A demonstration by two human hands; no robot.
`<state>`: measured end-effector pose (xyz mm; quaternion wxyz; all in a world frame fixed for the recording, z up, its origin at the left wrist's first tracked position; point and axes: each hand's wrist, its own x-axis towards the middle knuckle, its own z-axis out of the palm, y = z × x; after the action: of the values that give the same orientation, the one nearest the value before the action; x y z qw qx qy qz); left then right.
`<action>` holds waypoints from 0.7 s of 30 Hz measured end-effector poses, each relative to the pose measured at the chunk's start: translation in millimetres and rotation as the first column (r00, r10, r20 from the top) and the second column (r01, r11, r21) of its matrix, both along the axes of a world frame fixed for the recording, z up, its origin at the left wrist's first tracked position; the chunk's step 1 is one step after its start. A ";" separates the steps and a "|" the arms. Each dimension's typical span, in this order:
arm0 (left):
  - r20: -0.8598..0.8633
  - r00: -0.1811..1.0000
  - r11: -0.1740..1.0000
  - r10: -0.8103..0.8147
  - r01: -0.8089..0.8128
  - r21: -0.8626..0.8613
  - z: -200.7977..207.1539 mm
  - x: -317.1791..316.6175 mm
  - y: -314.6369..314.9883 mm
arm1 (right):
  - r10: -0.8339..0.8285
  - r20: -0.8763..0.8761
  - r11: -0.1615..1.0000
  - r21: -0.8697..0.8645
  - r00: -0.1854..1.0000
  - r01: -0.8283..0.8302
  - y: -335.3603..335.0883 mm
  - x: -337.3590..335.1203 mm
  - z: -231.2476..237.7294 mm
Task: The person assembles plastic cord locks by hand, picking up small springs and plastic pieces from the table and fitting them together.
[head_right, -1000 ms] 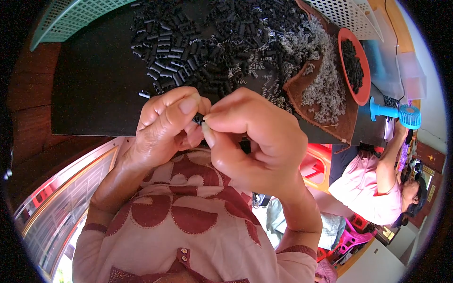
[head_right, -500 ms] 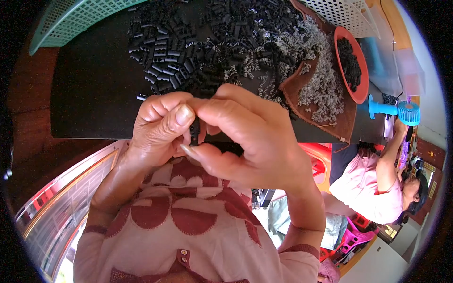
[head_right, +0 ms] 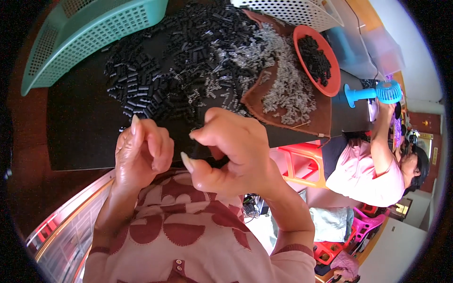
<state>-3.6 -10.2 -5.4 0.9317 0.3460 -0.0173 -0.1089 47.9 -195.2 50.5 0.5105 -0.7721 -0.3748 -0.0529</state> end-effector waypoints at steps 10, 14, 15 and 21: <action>0.015 1.000 0.998 0.009 -0.010 0.065 1.9 1.1 -7.1 | -0.491 -0.016 0.870 0.039 0.871 0.492 -94.5 47.5 -11.2; 0.021 1.000 0.998 0.014 -0.015 0.057 2.1 3.2 -8.2 | -0.508 0.136 0.855 -0.037 0.851 0.517 -121.5 65.6 -12.8; 0.021 1.000 0.998 0.008 -0.009 0.054 2.8 2.7 -8.7 | -0.495 0.178 0.853 -0.087 0.851 0.514 -124.8 64.3 -14.0; 0.018 1.000 0.997 0.008 -0.009 0.079 1.9 0.2 -8.5 | -0.667 0.157 0.705 -0.183 0.729 0.685 -137.6 79.1 -3.5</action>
<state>-3.4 -18.7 -3.5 0.9175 0.3838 -0.0199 -0.1025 127.0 -332.8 47.0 0.3480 -0.9062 -0.0891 -0.2231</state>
